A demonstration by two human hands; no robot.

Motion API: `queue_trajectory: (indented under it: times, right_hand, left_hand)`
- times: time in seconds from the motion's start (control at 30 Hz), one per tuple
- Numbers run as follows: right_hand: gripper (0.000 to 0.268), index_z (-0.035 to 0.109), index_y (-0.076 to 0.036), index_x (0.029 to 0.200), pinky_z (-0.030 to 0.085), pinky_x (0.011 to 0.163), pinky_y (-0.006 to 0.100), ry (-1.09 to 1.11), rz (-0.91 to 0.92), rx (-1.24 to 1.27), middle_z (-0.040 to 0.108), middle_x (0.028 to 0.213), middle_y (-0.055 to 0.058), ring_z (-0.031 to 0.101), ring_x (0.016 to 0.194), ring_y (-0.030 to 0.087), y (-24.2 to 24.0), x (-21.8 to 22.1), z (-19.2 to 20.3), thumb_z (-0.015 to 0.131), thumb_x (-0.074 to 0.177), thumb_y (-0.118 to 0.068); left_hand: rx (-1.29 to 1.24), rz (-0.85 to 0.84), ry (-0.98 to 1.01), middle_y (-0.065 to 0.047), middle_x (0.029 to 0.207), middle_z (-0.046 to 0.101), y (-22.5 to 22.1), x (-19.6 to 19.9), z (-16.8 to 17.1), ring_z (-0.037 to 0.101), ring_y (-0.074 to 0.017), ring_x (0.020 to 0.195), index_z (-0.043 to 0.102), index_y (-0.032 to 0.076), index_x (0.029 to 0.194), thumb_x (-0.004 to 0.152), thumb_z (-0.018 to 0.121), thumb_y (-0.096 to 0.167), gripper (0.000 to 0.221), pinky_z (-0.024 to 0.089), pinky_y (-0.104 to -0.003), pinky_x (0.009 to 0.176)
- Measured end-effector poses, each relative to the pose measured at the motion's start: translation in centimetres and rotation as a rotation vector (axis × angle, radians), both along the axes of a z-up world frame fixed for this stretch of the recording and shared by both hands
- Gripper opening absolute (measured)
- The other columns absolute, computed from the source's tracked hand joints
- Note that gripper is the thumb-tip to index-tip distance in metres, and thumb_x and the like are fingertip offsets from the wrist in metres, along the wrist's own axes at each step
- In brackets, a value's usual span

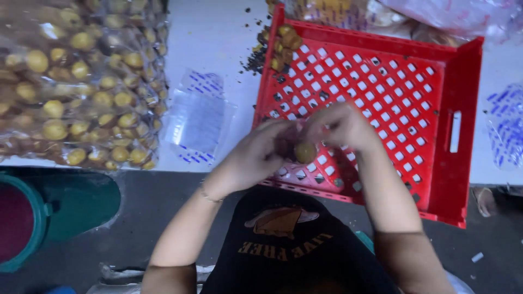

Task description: The person repeatedly picks small round fruits from a red crate, places them into clear plastic bags, and sets the filled bags on a table. The process continues until the crate is nearly empty.

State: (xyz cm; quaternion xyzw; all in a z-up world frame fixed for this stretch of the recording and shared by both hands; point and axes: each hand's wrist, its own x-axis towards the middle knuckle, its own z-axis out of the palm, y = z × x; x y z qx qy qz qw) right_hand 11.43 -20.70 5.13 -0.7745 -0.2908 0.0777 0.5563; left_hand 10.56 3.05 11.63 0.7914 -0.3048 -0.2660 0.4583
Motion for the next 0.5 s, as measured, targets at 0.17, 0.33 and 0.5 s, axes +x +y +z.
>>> queue_trajectory:
  times: [0.17,0.33,0.5]
  right_hand:
    - [0.052,0.065,-0.006,0.125,0.054,0.090,0.053,-0.382,-0.739,-0.303,0.057,0.113,0.021,0.061,0.107,0.047,2.6,15.7,-17.4,0.080,0.076,0.003]
    - [0.023,0.077,-0.006,0.108,0.052,0.083,0.041,-0.214,-0.909,0.003,0.069,0.095,0.015,0.065,0.091,0.031,1.2,15.9,-22.5,0.080,0.085,-0.003]
    - [0.024,0.075,-0.005,0.107,0.058,0.086,0.029,-0.048,-0.916,0.381,0.074,0.107,0.012,0.073,0.092,0.016,4.3,7.4,-6.9,0.084,0.087,0.004]
  left_hand:
    - [-0.029,0.132,0.049,-0.018,0.143,0.054,5.4,1.9,5.4,0.070,-0.0227,0.063,0.051,0.003,0.146,0.075,0.052,-0.006,0.072,0.056,-0.034,0.064]
    - [-0.014,0.157,-0.028,-0.023,0.140,0.056,9.6,4.5,4.5,0.070,-0.0236,0.068,0.053,-0.004,0.141,0.078,0.055,-0.004,0.063,0.056,-0.035,0.067]
    - [-0.049,0.148,0.017,-0.025,0.140,0.055,12.5,6.4,3.1,0.068,-0.0209,0.069,0.052,-0.007,0.141,0.078,0.053,-0.005,0.063,0.057,-0.036,0.067]
